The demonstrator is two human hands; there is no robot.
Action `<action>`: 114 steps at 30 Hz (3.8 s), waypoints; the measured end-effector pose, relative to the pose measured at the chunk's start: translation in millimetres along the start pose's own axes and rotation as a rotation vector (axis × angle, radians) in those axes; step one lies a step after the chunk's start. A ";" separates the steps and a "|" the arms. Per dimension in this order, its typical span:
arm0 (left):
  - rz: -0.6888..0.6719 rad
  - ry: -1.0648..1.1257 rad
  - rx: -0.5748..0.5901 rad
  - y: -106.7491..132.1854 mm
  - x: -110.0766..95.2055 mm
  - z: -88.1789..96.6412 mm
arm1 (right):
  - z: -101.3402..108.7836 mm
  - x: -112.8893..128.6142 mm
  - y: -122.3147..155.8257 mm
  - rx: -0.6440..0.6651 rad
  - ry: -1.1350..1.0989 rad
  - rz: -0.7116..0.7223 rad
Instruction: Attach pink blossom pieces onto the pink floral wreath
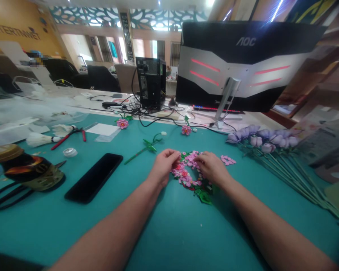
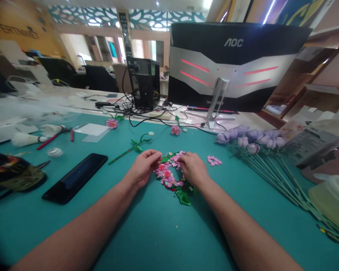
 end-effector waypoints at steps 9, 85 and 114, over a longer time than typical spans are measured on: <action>0.033 0.031 -0.004 0.8 2.3 -0.8 | -4.4 0.7 1.4 0.060 0.121 -0.005; -0.068 -0.107 0.144 14.2 -0.3 -15.4 | 12.4 29.0 6.4 0.053 -1.090 -0.269; 0.046 -0.093 0.162 5.9 16.8 -12.7 | 8.7 27.6 2.1 0.042 -0.763 -0.123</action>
Point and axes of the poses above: each hand's wrist, its own y-axis away from the middle knuckle, its own z-axis out of the back of the hand, x = y × z, the point moved 3 cm from there along -y, towards the middle knuckle, and after that the axes turned 8 degrees about -z, right-handed, at the moved point
